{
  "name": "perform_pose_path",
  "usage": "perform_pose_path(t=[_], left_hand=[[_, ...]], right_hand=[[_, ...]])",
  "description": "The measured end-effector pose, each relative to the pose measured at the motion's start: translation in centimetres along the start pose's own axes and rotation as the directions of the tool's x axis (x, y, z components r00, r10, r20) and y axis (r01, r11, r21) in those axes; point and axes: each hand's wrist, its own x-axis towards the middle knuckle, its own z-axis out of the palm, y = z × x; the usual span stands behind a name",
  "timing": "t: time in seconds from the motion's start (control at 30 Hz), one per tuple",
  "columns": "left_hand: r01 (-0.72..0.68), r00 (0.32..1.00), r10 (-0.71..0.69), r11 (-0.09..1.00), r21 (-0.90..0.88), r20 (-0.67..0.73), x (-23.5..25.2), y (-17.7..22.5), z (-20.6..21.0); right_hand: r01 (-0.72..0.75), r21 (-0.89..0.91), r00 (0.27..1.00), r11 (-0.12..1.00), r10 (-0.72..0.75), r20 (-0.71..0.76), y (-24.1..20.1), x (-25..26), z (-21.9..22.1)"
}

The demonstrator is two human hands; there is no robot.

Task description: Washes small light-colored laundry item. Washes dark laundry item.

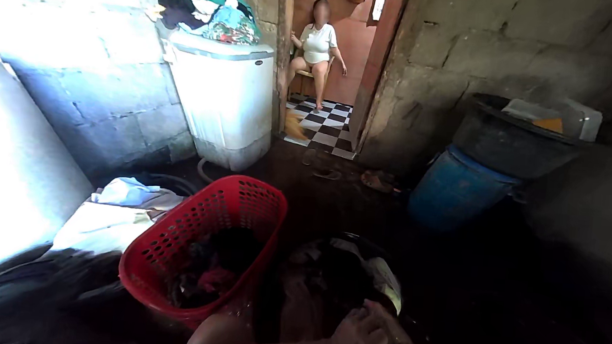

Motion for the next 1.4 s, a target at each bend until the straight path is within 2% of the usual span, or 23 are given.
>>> perform_pose_path(t=[0.13,0.27,0.33,0.4,0.47,0.53,0.6,0.63,0.67,0.7,0.77,0.83,0.9,0.93,0.97,1.0,1.1,1.13,1.2,1.23,1.3,1.33,1.4], left_hand=[[-0.131,0.987,0.115,0.981,0.146,0.113,-2.1,-0.9,1.3],[-0.147,0.966,0.106,0.976,0.163,0.234,-2.9,-2.2,1.4],[-0.027,0.952,0.009,0.998,0.054,0.307,-2.3,-3.4,0.8],[0.225,0.935,-0.181,0.967,-0.117,0.304,-1.1,-4.7,0.0],[0.490,0.866,-0.407,0.809,-0.325,0.291,0.1,-5.5,-0.7],[0.690,0.723,-0.549,0.545,-0.476,0.420,1.3,-6.1,-1.8],[0.862,0.490,-0.565,0.203,-0.464,0.664,2.2,-6.2,-3.6],[0.893,0.417,-0.517,0.082,-0.442,0.747,2.2,-6.5,-4.0],[0.903,0.385,-0.462,0.009,-0.430,0.799,2.1,-6.7,-4.3],[0.893,0.385,-0.410,-0.063,-0.447,0.827,2.1,-6.9,-4.3],[0.836,0.388,-0.302,-0.281,-0.471,0.870,2.2,-7.3,-3.6],[0.726,0.393,-0.268,-0.497,-0.475,0.880,1.7,-7.2,-2.5],[0.592,0.400,-0.384,-0.586,-0.554,0.832,1.8,-5.1,-2.8],[0.500,0.445,-0.424,-0.613,-0.612,0.789,1.6,-4.7,-2.5],[0.400,0.540,-0.409,-0.645,-0.651,0.736,0.8,-5.3,-1.5],[0.338,0.594,-0.417,-0.647,-0.684,0.688,0.5,-5.7,-1.2],[0.296,0.435,-0.656,-0.543,-0.786,0.617,3.3,-4.1,-3.6],[0.301,0.407,-0.719,-0.477,-0.826,0.564,4.1,-4.0,-4.0],[0.369,0.357,-0.850,-0.254,-0.894,0.388,5.5,-4.2,-4.8],[0.409,0.348,-0.898,-0.114,-0.905,0.270,6.4,-4.0,-5.4],[0.443,0.437,-0.899,0.217,-0.870,-0.002,8.0,-3.5,-6.4],[0.438,0.509,-0.851,0.387,-0.811,-0.131,8.3,-3.2,-6.6],[0.368,0.666,-0.662,0.693,-0.620,-0.345,8.1,-2.9,-6.2]], right_hand=[[0.027,-0.479,0.990,0.877,-0.089,-0.109,0.3,1.7,0.3],[0.011,-0.617,0.947,0.787,-0.205,-0.246,0.1,2.3,0.9],[0.058,-0.606,0.896,0.794,-0.309,-0.319,-0.4,2.3,0.4],[0.155,-0.589,0.797,0.793,-0.453,-0.399,-2.0,1.8,0.4],[0.269,-0.600,0.671,0.754,-0.593,-0.444,-4.0,1.0,0.6],[0.365,-0.692,0.533,0.622,-0.749,-0.393,-5.5,-0.1,1.0],[0.389,-0.847,0.387,0.361,-0.899,-0.206,-6.3,-1.6,1.8],[0.364,-0.917,0.283,0.161,-0.957,-0.056,-6.3,-1.9,2.1],[0.326,-0.945,0.189,-0.034,-0.977,0.101,-6.2,-2.0,2.4],[0.280,-0.937,0.107,-0.208,-0.963,0.246,-5.9,-1.9,2.7],[0.234,-0.878,0.018,-0.418,-0.901,0.433,-4.8,-1.6,3.7],[0.247,-0.824,-0.003,-0.509,-0.851,0.525,-3.5,-1.4,5.0],[0.266,-0.788,-0.020,-0.556,-0.820,0.572,-2.4,-1.2,6.1],[0.277,-0.774,-0.037,-0.570,-0.811,0.584,-2.1,-1.1,6.5],[0.293,-0.765,-0.055,-0.574,-0.809,0.585,-1.9,-1.1,6.7],[0.318,-0.763,-0.073,-0.563,-0.817,0.572,-1.9,-1.1,6.8],[0.435,-0.786,-0.135,-0.440,-0.895,0.426,-2.5,-1.5,7.0],[0.511,-0.783,-0.134,-0.354,-0.933,0.335,-2.8,-1.6,7.0],[0.726,-0.681,-0.050,-0.094,-0.995,0.084,-3.7,-2.1,6.9],[0.822,-0.567,0.027,0.055,-0.998,-0.058,-4.5,-2.4,6.8],[0.909,-0.220,0.283,0.355,-0.911,-0.299,-6.1,-2.3,6.3],[0.883,-0.033,0.426,0.468,-0.831,-0.358,-6.7,-2.1,5.9],[0.733,0.260,0.680,0.628,-0.670,-0.299,-7.1,-1.5,5.2]])
